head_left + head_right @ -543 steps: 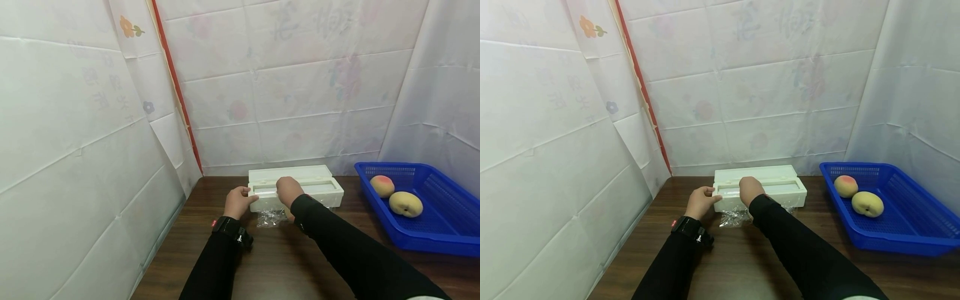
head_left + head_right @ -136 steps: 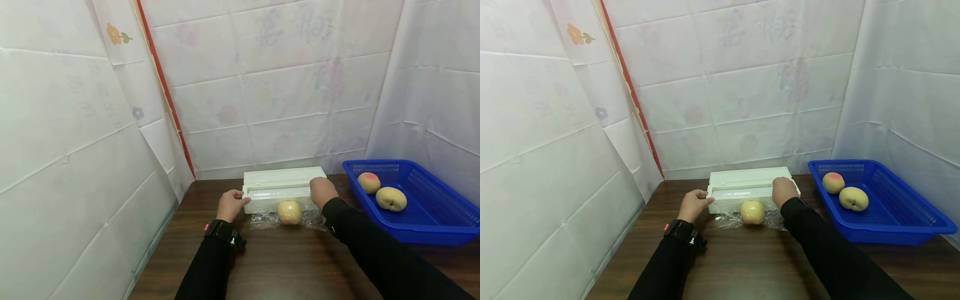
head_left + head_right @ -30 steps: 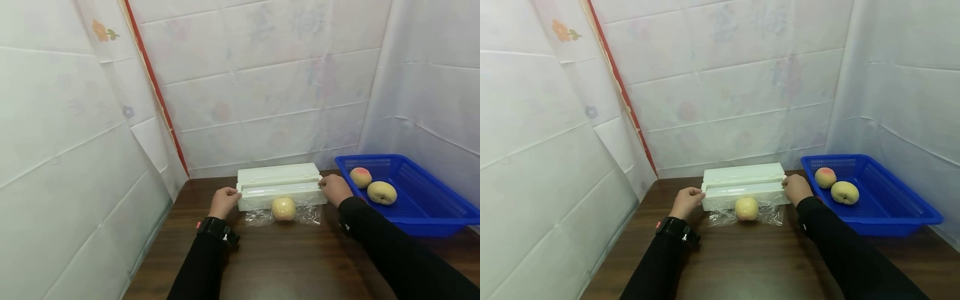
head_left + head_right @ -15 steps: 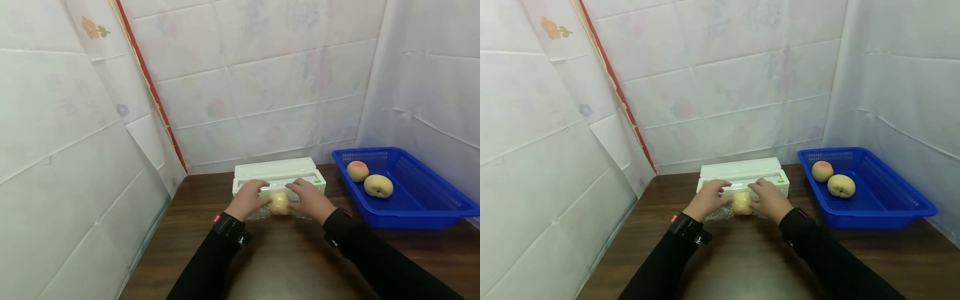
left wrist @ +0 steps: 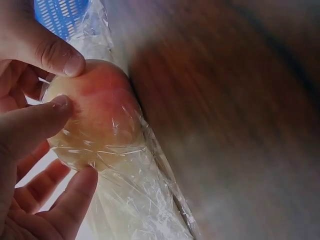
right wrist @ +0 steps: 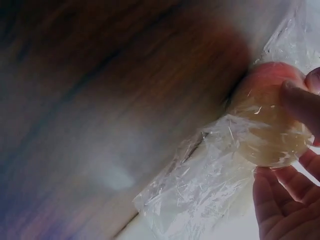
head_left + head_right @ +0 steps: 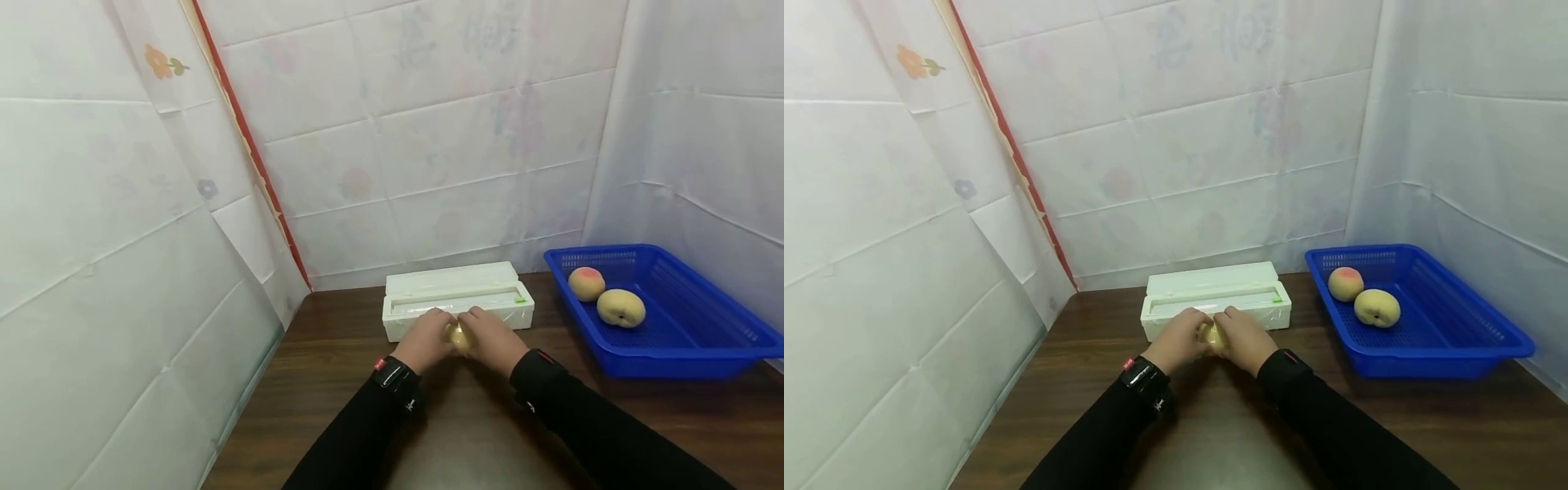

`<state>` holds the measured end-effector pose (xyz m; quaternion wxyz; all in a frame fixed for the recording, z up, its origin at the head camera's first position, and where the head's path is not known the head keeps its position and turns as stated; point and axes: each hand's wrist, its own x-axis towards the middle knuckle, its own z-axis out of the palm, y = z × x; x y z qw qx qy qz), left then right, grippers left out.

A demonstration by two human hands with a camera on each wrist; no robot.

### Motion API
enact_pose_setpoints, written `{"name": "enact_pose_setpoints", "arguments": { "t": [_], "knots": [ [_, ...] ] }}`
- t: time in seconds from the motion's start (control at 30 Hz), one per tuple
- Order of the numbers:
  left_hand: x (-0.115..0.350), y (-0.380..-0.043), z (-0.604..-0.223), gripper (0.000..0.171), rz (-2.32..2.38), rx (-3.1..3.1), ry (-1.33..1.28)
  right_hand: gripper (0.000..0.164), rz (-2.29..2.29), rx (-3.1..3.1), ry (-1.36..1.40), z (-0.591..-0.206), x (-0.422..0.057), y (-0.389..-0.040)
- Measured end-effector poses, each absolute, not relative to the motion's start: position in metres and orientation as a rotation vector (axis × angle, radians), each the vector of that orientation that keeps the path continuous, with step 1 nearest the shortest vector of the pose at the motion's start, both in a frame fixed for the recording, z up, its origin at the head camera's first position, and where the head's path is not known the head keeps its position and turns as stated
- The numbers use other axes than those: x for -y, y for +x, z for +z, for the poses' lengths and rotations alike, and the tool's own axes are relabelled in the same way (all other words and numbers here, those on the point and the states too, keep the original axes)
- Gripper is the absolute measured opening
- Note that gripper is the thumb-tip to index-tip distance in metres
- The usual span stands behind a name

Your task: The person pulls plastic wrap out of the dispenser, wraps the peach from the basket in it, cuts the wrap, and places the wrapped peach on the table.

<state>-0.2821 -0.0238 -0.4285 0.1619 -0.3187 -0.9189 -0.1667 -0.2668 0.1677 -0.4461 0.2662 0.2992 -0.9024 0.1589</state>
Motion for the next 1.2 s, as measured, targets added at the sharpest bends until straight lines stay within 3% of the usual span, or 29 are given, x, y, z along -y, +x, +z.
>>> {"name": "enact_pose_setpoints", "arguments": {
  "t": [0.37, 0.67, 0.9, 1.07, 1.2],
  "knots": [
    [0.029, -0.243, -0.435, 0.044, -0.556, 2.611, -0.993, 0.053, 0.38, 2.508, 0.883, -0.435, -0.176, -0.226],
    [0.017, -0.228, -0.437, 0.059, -0.45, 2.622, -0.983, 0.055, 0.382, 2.563, 0.78, -0.433, -0.179, -0.207],
    [0.007, -0.235, -0.435, 0.058, -0.361, 2.615, -0.947, 0.048, 0.637, 2.66, 0.825, -0.424, -0.197, -0.222],
    [0.004, -0.238, -0.421, 0.047, -0.394, 2.677, -0.931, 0.028, 0.792, 2.605, 0.529, -0.39, -0.234, -0.238],
    [0.001, -0.247, -0.405, 0.041, -0.361, 2.666, -0.9, 0.023, 0.681, 2.607, 0.38, -0.37, -0.257, -0.254]
  ]
}}
